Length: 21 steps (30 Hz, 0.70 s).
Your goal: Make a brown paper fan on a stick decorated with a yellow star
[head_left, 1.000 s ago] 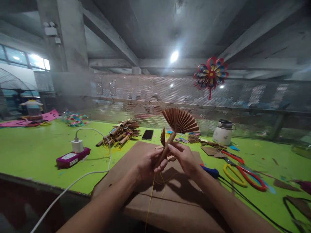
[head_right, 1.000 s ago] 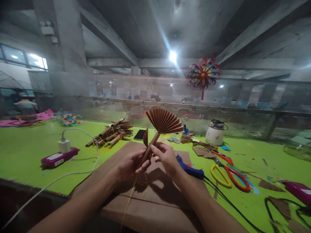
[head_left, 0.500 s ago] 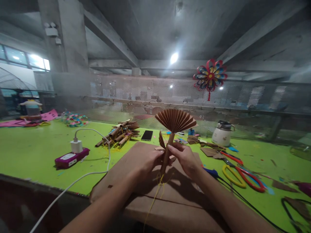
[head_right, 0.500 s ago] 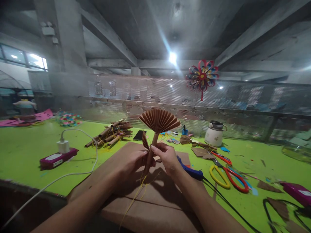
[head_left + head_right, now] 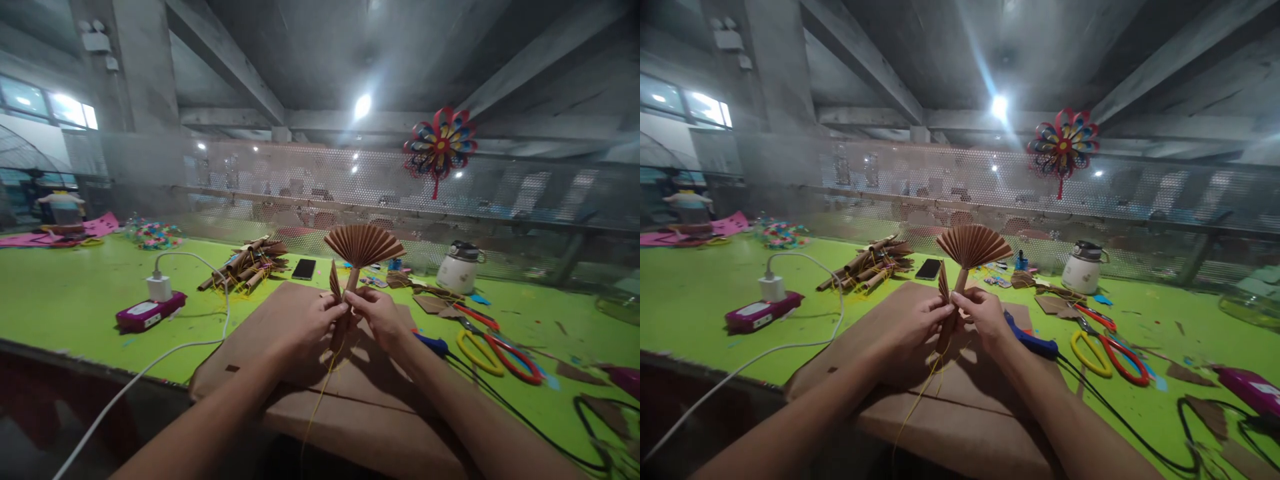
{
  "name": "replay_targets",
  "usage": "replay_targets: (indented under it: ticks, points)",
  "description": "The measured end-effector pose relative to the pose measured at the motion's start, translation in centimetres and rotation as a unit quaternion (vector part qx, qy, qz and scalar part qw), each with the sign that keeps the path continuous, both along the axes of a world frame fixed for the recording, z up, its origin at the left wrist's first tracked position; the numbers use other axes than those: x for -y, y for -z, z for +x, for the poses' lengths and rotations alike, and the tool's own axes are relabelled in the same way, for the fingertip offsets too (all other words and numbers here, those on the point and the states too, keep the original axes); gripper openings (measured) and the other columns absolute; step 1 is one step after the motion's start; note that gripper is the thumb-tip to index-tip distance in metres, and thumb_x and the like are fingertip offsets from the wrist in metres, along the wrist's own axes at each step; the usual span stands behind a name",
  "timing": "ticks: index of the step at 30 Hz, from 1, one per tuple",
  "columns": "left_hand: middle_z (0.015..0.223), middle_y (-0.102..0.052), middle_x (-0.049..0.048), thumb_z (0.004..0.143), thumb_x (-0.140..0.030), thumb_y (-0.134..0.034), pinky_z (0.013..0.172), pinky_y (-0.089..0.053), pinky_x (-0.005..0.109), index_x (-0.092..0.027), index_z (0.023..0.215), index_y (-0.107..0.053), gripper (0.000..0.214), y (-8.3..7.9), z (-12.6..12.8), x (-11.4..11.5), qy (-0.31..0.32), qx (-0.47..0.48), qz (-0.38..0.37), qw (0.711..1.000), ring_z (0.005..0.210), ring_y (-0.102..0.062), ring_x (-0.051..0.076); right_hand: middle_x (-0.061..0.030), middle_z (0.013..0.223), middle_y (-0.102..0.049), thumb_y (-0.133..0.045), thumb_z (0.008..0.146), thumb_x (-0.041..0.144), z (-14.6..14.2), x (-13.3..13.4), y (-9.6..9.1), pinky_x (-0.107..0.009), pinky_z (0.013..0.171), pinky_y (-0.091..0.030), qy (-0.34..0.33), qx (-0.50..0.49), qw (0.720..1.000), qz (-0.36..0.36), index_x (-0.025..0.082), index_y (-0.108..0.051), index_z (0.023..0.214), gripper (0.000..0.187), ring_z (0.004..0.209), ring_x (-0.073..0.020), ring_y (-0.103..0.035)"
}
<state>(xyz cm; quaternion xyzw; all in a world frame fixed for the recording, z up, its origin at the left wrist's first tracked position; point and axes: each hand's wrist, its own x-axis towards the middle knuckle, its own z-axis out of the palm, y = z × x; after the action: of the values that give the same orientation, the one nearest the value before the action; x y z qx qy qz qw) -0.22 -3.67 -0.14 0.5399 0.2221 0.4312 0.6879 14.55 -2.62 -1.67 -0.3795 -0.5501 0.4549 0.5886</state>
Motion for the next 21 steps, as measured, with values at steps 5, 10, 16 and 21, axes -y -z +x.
replay_targets:
  ticks: [5, 10, 16, 21]
  points:
    - [0.076, -0.060, 0.0051, 0.081, -0.042, -0.058, 0.058, -0.039, 0.023, -0.015, 0.085, -0.057, 0.028, 1.0, 0.1, -0.3, 0.011, -0.093, 0.044, 0.995, 0.062, -0.054, 0.013, -0.0032, 0.063, -0.064, -0.074, 0.060, 0.051, 0.0, 0.0, 0.2, -0.027, 0.051, -0.042, 0.013, 0.006, 1.000, 0.009, 0.014, -0.067, 0.070, 0.039, 0.054, -0.0137, -0.054]
    - [0.072, -0.055, 0.0010, 0.081, -0.040, -0.059, 0.056, -0.035, 0.020, -0.015, 0.089, -0.056, 0.026, 1.9, 0.6, -0.8, 0.001, -0.079, 0.082, 0.993, 0.060, -0.047, 0.009, -0.0026, 0.067, -0.064, -0.073, 0.063, 0.045, -0.2, 0.2, 0.0, -0.026, 0.055, -0.041, 0.010, 0.003, 1.000, 0.012, 0.013, -0.066, 0.070, 0.034, 0.059, -0.0134, -0.054]
    - [0.075, -0.053, 0.0021, 0.081, -0.035, -0.059, 0.057, -0.034, 0.021, -0.015, 0.094, -0.057, 0.024, 3.4, 0.8, -1.6, -0.025, -0.102, 0.127, 0.986, 0.063, -0.046, 0.010, 0.0007, 0.058, -0.059, -0.075, 0.061, 0.044, -0.5, 0.5, -0.4, -0.024, 0.052, -0.036, 0.029, 0.011, 0.999, 0.018, 0.013, -0.064, 0.063, 0.033, 0.054, -0.0108, -0.048]
    - [0.071, -0.052, 0.0012, 0.081, -0.032, -0.057, 0.053, -0.033, 0.021, -0.015, 0.090, -0.057, 0.019, 3.5, 0.7, -1.8, -0.047, -0.135, 0.152, 0.978, 0.059, -0.044, 0.011, -0.0008, 0.062, -0.061, -0.074, 0.062, 0.042, -0.5, 0.4, -0.3, -0.026, 0.056, -0.038, 0.029, 0.017, 0.999, 0.034, 0.014, -0.065, 0.064, 0.029, 0.059, -0.0126, -0.051]
